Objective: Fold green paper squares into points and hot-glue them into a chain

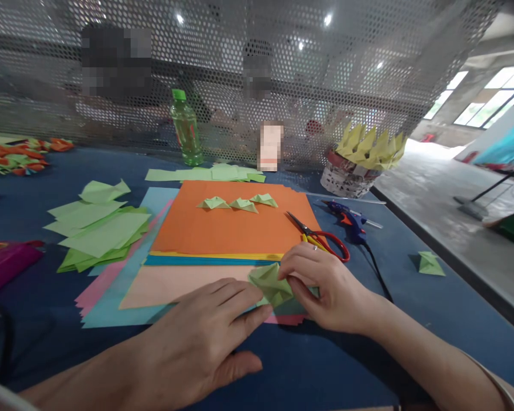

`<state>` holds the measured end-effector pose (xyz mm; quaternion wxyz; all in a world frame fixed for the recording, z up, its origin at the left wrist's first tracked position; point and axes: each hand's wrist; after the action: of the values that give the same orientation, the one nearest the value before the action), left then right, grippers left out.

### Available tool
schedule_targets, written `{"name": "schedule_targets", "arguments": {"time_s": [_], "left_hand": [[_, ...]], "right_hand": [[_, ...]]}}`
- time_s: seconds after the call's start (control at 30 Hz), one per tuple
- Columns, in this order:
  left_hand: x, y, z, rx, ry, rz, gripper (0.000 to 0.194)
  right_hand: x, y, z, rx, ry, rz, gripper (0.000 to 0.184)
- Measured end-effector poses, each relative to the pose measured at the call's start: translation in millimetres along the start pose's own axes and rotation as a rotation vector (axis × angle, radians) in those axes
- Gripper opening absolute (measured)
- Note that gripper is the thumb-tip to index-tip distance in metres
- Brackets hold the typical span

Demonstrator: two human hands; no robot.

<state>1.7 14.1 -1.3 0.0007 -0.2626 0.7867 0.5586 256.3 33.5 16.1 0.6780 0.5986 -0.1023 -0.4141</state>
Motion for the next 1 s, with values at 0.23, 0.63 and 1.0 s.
{"name": "schedule_targets", "arguments": {"time_s": [0.23,0.63,1.0], "left_hand": [[-2,1.7,-1,0.046,0.024,0.007,0.039],[0,0.2,-2,0.019,0.020,0.017,0.045],[-1,6.4,-7,-0.023,-0.002,-0.045,0.039]], "right_hand": [[1,-12,12,0.027,-0.255,0.051,0.022],[-1,-20,9,0.069,-0.448,0.056,0.038],[3,-15,7,0.015,-0.409,0.067,0.025]]}}
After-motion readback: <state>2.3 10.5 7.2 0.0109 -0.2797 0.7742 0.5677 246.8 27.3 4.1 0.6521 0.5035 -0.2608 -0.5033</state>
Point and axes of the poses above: each hand's wrist, its own x-axis away from the middle knuckle, its own y-axis out of the back of the hand, z = x × y, and after that the axes turned 13 degrees about x, right-handed
